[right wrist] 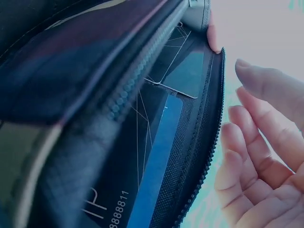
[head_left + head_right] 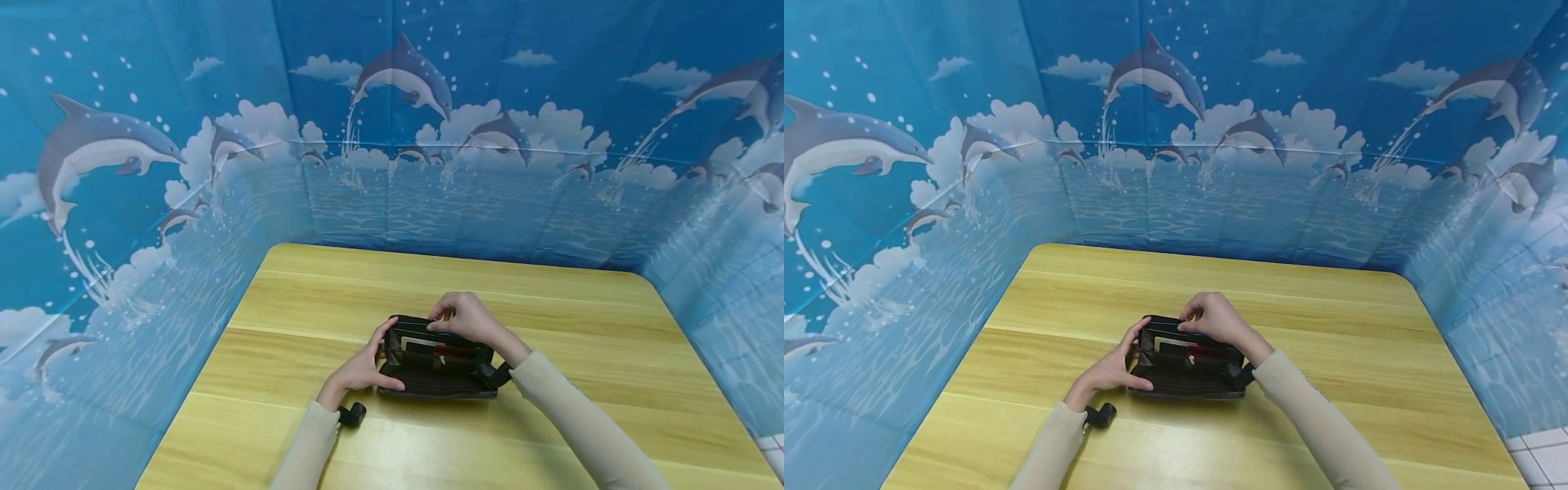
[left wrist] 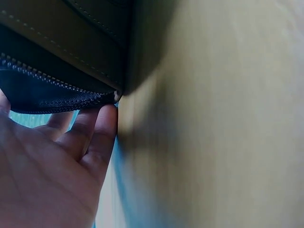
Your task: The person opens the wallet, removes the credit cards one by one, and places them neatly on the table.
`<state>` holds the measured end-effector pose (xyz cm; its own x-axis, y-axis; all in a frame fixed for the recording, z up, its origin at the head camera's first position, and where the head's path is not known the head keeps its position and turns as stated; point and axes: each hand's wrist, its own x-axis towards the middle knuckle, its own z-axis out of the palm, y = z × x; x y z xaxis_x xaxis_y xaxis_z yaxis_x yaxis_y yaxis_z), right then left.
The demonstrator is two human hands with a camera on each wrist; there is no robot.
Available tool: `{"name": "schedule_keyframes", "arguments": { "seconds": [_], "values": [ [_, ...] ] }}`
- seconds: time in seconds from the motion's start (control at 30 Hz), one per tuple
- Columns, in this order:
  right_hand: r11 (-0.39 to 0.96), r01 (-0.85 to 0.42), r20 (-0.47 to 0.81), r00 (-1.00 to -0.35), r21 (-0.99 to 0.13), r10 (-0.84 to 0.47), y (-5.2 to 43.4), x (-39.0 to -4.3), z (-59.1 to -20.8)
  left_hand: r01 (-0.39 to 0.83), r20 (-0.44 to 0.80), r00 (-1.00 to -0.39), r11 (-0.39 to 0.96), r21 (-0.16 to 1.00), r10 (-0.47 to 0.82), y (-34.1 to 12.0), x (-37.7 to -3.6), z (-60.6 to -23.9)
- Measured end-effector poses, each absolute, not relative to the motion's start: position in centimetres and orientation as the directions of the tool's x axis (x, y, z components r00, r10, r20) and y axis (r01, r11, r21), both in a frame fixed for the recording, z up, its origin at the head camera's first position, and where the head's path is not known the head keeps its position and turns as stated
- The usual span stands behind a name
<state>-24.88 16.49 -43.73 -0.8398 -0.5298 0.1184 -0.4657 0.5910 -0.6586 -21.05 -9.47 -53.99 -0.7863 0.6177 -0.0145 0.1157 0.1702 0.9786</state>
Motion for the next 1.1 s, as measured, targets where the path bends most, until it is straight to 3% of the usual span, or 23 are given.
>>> {"name": "schedule_keyframes", "arguments": {
  "seconds": [0.23, 0.57, 0.9, 1.1],
  "values": [
    [0.61, -0.447, 0.079, -0.843, -0.654, -0.533, 16.3, -24.8, -43.6, 0.136, -0.016, -0.799, 0.207, 0.969, 0.601, -9.5, -21.1, -54.1],
    [0.668, -0.41, 0.041, -0.868, -0.621, -0.495, 16.4, -24.9, -43.6, 0.075, -0.029, -0.778, 0.138, 0.988, 0.628, -9.4, -21.3, -54.1],
    [0.644, -0.331, -0.011, -0.885, -0.69, -0.466, 16.8, -25.5, -44.4, 0.105, -0.029, -0.795, 0.184, 0.977, 0.606, -9.4, -21.0, -54.1],
    [0.631, -0.353, 0.009, -0.877, -0.691, -0.48, 16.9, -25.8, -44.9, 0.107, -0.028, -0.783, 0.179, 0.978, 0.621, -9.4, -21.1, -54.1]
  ]
}}
